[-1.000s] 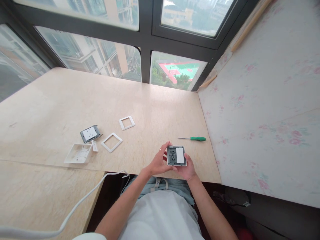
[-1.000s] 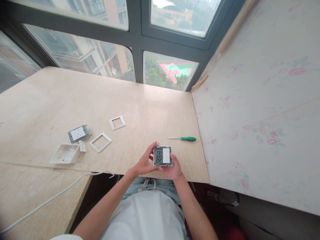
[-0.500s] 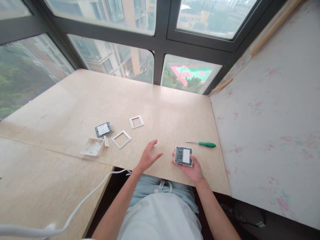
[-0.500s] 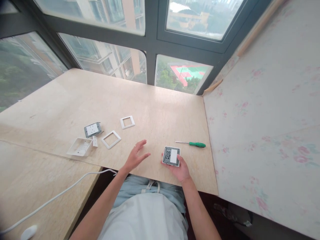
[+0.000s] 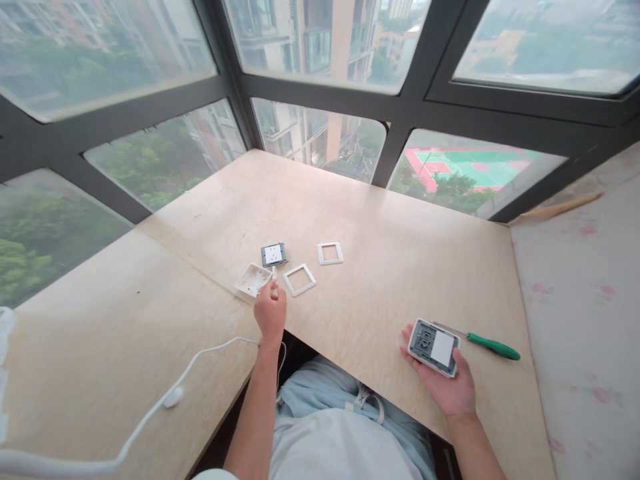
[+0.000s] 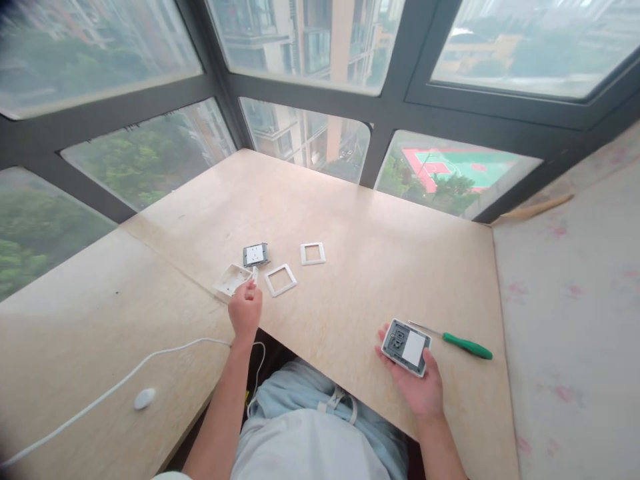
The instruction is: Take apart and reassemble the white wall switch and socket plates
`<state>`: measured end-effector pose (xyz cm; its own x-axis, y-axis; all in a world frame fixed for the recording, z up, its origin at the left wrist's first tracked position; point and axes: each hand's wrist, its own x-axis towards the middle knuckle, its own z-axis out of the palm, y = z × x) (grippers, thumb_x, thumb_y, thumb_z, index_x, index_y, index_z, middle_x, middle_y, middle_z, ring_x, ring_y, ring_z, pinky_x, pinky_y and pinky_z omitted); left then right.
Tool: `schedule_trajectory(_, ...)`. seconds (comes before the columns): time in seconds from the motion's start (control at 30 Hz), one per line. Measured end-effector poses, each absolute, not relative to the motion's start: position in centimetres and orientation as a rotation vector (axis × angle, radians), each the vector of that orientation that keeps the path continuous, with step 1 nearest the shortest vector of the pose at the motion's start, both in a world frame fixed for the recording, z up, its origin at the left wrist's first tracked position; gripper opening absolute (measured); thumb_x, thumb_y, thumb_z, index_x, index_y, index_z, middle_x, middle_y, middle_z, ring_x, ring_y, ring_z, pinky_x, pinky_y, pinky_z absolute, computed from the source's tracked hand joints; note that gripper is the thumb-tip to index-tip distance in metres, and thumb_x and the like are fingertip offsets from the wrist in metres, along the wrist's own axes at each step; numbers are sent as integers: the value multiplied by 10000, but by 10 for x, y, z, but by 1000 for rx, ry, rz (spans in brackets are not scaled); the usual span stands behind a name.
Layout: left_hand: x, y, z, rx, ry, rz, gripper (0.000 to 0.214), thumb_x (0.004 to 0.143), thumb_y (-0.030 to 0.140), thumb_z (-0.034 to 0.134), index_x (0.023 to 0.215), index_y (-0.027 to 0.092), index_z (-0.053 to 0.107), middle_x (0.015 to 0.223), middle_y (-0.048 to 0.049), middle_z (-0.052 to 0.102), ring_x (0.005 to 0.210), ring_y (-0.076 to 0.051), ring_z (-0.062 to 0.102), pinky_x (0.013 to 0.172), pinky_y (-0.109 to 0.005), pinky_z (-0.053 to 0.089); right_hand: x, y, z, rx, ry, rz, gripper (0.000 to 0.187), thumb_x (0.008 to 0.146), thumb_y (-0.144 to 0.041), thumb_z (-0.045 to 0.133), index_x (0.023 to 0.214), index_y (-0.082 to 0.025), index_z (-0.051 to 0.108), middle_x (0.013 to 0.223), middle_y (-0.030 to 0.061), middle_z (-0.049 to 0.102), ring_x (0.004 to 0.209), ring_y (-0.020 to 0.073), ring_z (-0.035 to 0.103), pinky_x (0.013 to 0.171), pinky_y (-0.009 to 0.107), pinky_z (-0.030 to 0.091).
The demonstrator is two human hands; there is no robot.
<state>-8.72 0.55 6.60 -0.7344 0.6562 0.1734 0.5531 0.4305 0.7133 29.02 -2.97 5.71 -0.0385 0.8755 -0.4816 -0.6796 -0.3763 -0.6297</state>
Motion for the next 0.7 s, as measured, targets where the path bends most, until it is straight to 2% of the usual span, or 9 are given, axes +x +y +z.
schedule_trajectory(0.1,-96,4,71,1030,2652,876,290,850,256,567,1099,213,708,917,-86,749,834,-263,688,801,-364,499,287,-30,60,-1052,-257,1669,628,853,-615,518,1355,-240,565,1461,151,524,1337,383,491,1143,687,213)
schedule_trajectory(0.17,-100,4,71,987,2670,793,284,861,307,589,1101,222,714,899,-93,752,882,-293,690,794,-374,490,286,-30,61,-1067,-257,1662,638,856,-617,510,1372,-243,548,1458,152,527,1333,384,495,1147,687,203)
schedule_trajectory(0.37,-104,4,65,919,2659,768,354,871,366,596,1165,197,696,894,-120,753,921,-347,686,793,-418,485,285,-32,61,-1084,-292,1642,664,860,-620,505,1426,-274,488,1472,144,514,1344,376,484,1154,691,178)
schedule_trajectory(0.6,-100,13,55,904,2614,836,267,900,319,533,1056,218,725,935,-131,755,914,-330,686,761,-387,474,282,-33,61,-1095,-292,1639,670,862,-623,501,1428,-264,488,1496,132,489,1368,374,453,1161,676,177)
schedule_trajectory(0.7,-100,15,53,878,2604,917,265,913,279,495,1011,209,730,879,-133,753,900,-316,687,754,-372,471,280,-34,63,-1088,-275,1633,679,856,-621,517,1427,-254,490,1501,130,483,1377,377,438,1165,672,169)
